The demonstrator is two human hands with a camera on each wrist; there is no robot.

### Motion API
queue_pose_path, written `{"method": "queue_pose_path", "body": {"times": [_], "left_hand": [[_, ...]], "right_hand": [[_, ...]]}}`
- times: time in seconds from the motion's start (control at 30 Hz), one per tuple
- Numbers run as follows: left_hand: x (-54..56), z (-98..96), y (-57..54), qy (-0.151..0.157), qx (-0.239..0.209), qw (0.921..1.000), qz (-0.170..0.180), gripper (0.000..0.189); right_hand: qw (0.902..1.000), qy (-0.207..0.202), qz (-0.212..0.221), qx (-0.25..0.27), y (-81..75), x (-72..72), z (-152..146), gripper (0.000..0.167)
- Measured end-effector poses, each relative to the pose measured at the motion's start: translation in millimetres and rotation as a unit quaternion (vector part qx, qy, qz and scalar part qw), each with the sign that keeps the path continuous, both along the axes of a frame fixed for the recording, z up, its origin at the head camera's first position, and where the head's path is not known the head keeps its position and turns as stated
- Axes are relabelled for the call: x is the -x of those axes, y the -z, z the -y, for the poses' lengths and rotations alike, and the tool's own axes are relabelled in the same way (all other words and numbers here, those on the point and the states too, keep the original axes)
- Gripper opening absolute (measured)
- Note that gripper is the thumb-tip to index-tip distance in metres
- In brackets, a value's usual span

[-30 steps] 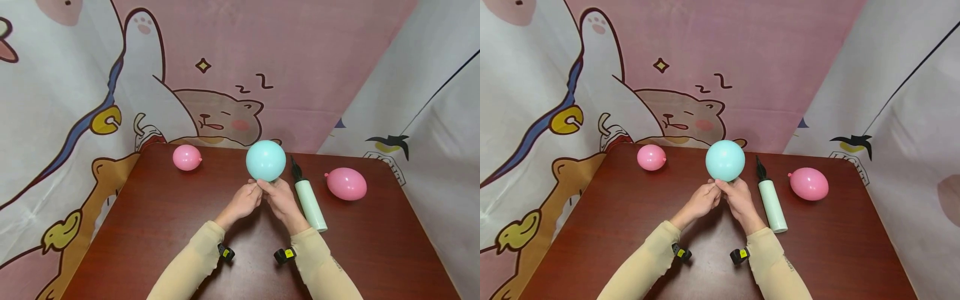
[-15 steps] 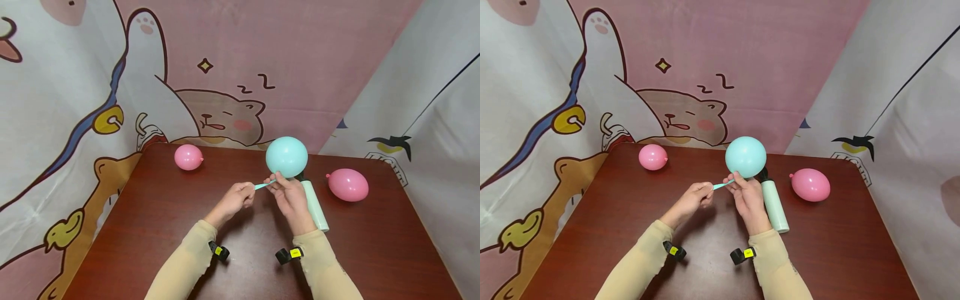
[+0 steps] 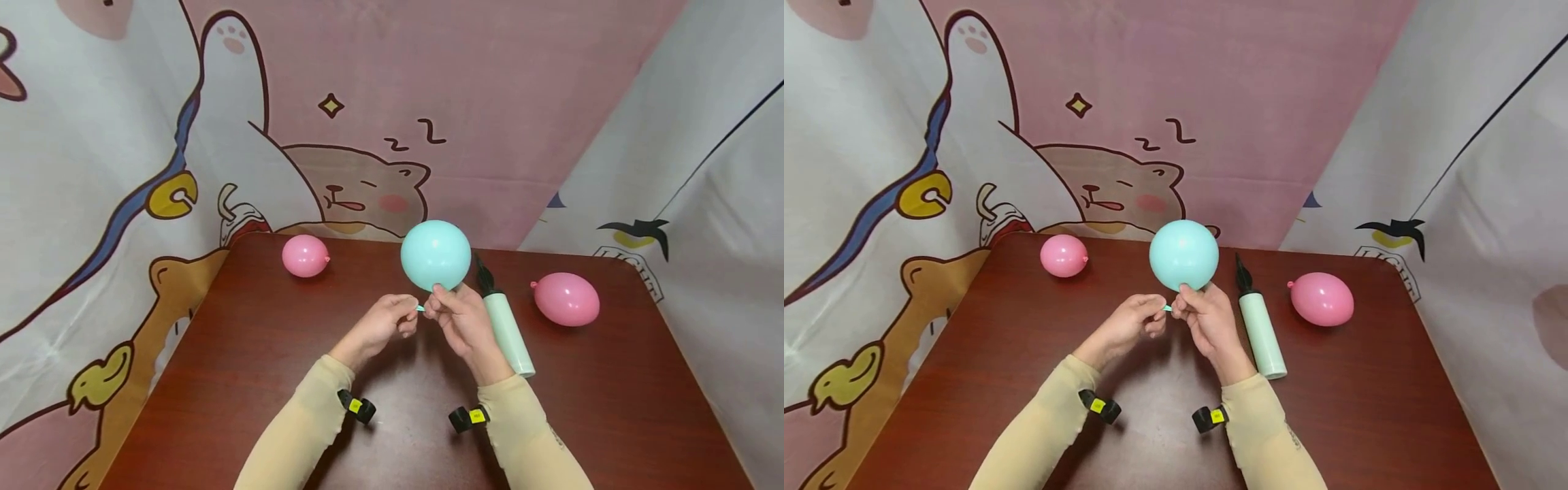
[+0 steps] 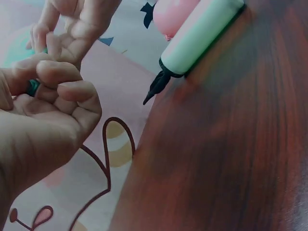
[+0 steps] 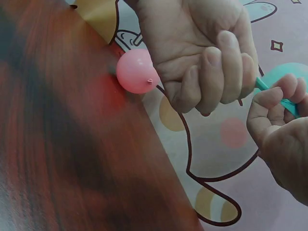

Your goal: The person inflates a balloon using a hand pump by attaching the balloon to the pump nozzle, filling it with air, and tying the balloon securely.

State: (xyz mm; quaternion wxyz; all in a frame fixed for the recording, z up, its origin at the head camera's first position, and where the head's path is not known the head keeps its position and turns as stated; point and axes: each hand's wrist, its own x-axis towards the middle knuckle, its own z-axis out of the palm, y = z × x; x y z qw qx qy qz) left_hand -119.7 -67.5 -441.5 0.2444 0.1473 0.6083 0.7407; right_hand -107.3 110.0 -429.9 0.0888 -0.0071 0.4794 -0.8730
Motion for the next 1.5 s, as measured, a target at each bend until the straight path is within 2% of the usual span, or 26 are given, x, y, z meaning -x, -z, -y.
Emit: {"method": "queue_pose_path", "body": {"times": [0.07, 0.2, 0.4, 0.5, 0.57, 0.63, 0.67, 0.73, 0.83, 0.93, 1.0, 1.07, 1.1, 1.13, 1.17, 1.2, 1.27, 1.3, 1.33, 1.37, 1.43, 1.5], "left_hand": [[-2.2, -3.9, -1.9, 0.01, 0.006, 0.9999, 0.007, 0.037], [-4.4, -9.7, -3.0, 0.015, -0.005, 0.9978, 0.064, 0.035], [-0.4, -8.8, -4.8, -0.037, -0.037, 0.9885, 0.142, 0.034], [4.7, 1.4, -2.5, -0.068, -0.068, 0.9786, 0.182, 0.038], [7.5, 9.9, -0.9, -0.084, -0.078, 0.9732, 0.2, 0.041], [9.4, 16.0, -1.7, -0.093, -0.076, 0.9709, 0.207, 0.043], [10.1, 17.7, -3.1, -0.094, -0.071, 0.9719, 0.204, 0.042], [10.8, 18.2, -8.2, -0.099, -0.05, 0.9761, 0.187, 0.038], [10.5, 13.1, -18.4, -0.115, -0.018, 0.9815, 0.152, 0.029], [8.1, 6.1, -26.3, -0.141, 0.016, 0.9832, 0.115, 0.025], [4.6, 0.5, -28.5, -0.145, 0.045, 0.9848, 0.085, 0.025], [-1.0, -3.8, -29.9, -0.149, 0.089, 0.984, 0.04, 0.025], [-4.6, -6.4, -30.5, -0.151, 0.121, 0.981, 0.008, 0.026], [-8.4, -9.2, -30.7, -0.152, 0.159, 0.975, -0.032, 0.026], [-12.1, -12.3, -31.1, -0.156, 0.198, 0.9647, -0.076, 0.028], [-15.8, -15.7, -30.9, -0.161, 0.234, 0.951, -0.121, 0.029], [-22.7, -22.5, -29.2, -0.176, 0.294, 0.9156, -0.21, 0.03], [-26.1, -25.9, -27.7, -0.184, 0.314, 0.8978, -0.249, 0.03], [-29.1, -29.0, -25.2, -0.191, 0.325, 0.8818, -0.283, 0.03], [-31.6, -31.9, -22.5, -0.2, 0.327, 0.8704, -0.309, 0.031], [-36.1, -36.9, -16.9, -0.219, 0.325, 0.8522, -0.347, 0.032], [-38.4, -40.4, -11.7, -0.24, 0.32, 0.8382, -0.371, 0.033]], "right_hand": [[0.9999, 0.001, -0.006, -0.012, -0.1, 0.1, 1.4, 0.006], [0.9997, 0.01, -0.01, -0.019, -0.2, -1.0, 3.7, 0.005], [0.9999, 0.009, -0.011, -0.006, -1.2, -1.9, 3.4, 0.01], [0.9999, 0.009, -0.007, 0.001, -1.2, -2.9, -2.4, 0.009], [0.9997, -0.002, -0.009, -0.022, -0.4, -4.1, -7.9, 0.009], [0.9962, -0.017, -0.023, -0.083, -0.3, -5.7, -10.7, 0.012], [0.9916, -0.028, -0.034, -0.122, -0.6, -6.6, -10.8, 0.017], [0.976, -0.043, -0.055, -0.206, -1.6, -7.6, -8.5, 0.031], [0.9445, -0.039, -0.076, -0.317, -5.2, -8.7, -1.7, 0.047], [0.9105, -0.028, -0.083, -0.404, -7.8, -9.1, 4.4, 0.043], [0.8895, -0.014, -0.081, -0.449, -7.9, -9.3, 7.1, 0.038], [0.8762, 0.002, -0.08, -0.475, -6.4, -8.4, 10.8, 0.04], [0.8721, 0.011, -0.079, -0.483, -5.2, -7.7, 12.3, 0.042], [0.8674, 0.026, -0.082, -0.49, -3.9, -7.1, 13.7, 0.045], [0.8652, 0.035, -0.083, -0.493, -3.1, -6.4, 15.1, 0.048], [0.8629, 0.047, -0.082, -0.496, -2.2, -5.5, 16.4, 0.051], [0.8659, 0.072, -0.077, -0.489, -1.4, -4.4, 18.2, 0.052], [0.8728, 0.078, -0.074, -0.476, -2.0, -4.2, 18.9, 0.051], [0.8822, 0.085, -0.066, -0.458, -2.8, -4.0, 19.4, 0.049], [0.8966, 0.089, -0.051, -0.431, -3.4, -3.6, 19.7, 0.046], [0.9349, 0.088, -0.022, -0.343, -5.2, -3.0, 20.1, 0.04], [0.9693, 0.081, 0.011, -0.232, -7.7, -2.0, 20.2, 0.038]]}}
